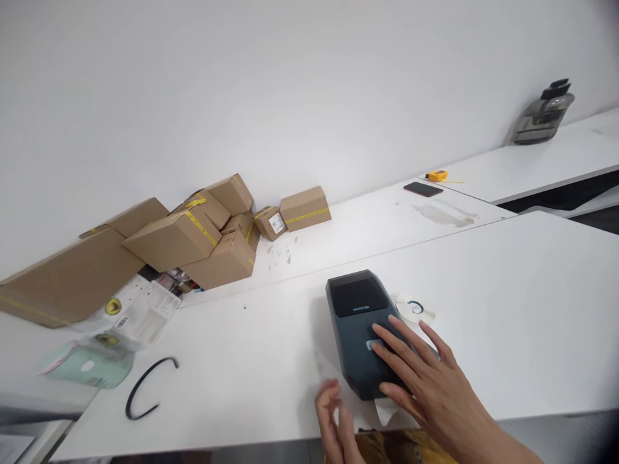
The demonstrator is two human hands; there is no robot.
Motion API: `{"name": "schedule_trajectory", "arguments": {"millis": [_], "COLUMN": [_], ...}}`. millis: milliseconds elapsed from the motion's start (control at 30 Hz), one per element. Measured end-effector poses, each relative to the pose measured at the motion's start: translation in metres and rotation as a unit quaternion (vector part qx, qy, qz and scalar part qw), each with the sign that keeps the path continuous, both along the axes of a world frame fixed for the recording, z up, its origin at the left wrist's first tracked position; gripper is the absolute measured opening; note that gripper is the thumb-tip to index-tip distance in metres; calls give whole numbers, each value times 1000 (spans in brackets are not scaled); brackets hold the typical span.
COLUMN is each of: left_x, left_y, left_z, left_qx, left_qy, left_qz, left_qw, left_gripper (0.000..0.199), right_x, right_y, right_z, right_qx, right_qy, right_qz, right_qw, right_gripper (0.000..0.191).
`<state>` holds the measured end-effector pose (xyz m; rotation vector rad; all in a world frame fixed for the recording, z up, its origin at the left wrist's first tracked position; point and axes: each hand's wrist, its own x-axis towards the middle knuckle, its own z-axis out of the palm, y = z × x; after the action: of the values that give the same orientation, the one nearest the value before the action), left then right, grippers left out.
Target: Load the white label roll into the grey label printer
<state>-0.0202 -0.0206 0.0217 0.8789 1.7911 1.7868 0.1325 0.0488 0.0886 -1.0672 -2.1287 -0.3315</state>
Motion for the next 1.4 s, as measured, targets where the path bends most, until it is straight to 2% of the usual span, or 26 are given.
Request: {"name": "schedule_trajectory", "arguments": {"millis": [33, 167, 333, 400, 467, 600, 667, 767, 867, 933, 1033, 1100, 1133, 1200, 1267, 1300, 1333, 1400], "left_x": [0, 7, 8, 4, -3, -20, -26, -29, -26, -23, -21, -21, -21, -22, -23, -23, -24, -24], "left_y": [5, 19, 23, 27, 38, 80, 104, 133, 146, 146, 144, 143, 143, 143, 144, 145, 146, 146], "left_z": [6, 20, 26, 37, 54, 90, 97, 90, 75, 68, 65, 64, 63, 62, 59, 58, 57, 55], "left_qx": [9, 21, 39, 55, 75, 102, 97, 19, -74, -96, -103, -102, -101, -98, -90, -82, -73, -64], "left_qy": [11, 11, -3, -16, -36, -54, -37, 32, 103, 130, 154, 167, 172, 177, 181, 184, 188, 192], "left_qz": [0, -90, -99, -105, -110, -125, -117, -147, -193, -212, -213, -209, -209, -207, -203, -201, -200, -198], "left_qw": [1000, 996, 994, 993, 990, 985, 988, 989, 973, 964, 959, 958, 957, 957, 958, 959, 959, 959], "left_gripper": [42, 51, 53, 54, 55, 55, 50, 47, 56, 60, 62, 62, 61, 59, 57, 57, 56, 55], "right_x": [1, 13, 30, 35, 37, 26, 15, -1, -12, -15, -17, -17, -16, -14, -12, -11, -10, -10], "right_y": [0, -2, -12, -9, 2, 46, 73, 111, 147, 171, 202, 210, 208, 193, 167, 153, 141, 123], "right_z": [-1, -2, 4, 15, 31, 68, 83, 102, 117, 125, 133, 135, 135, 128, 114, 103, 91, 66], "right_qx": [3, -14, -133, -161, -165, -127, -103, -90, -104, -147, -241, -264, -238, -116, 37, 63, 54, -42], "right_qy": [-5, -8, 67, 71, 68, 81, 99, 132, 167, 199, 262, 287, 297, 313, 291, 244, 164, -28], "right_qz": [3, 14, 5, 20, 41, 77, 75, 66, 66, 69, 68, 58, 48, 34, 57, 100, 143, 162], "right_qw": [1000, 1000, 989, 984, 983, 986, 987, 985, 978, 966, 932, 919, 924, 942, 954, 963, 975, 985], "right_gripper": [31, 40, 56, 57, 57, 52, 49, 44, 43, 45, 52, 57, 57, 50, 34, 29, 28, 30]}}
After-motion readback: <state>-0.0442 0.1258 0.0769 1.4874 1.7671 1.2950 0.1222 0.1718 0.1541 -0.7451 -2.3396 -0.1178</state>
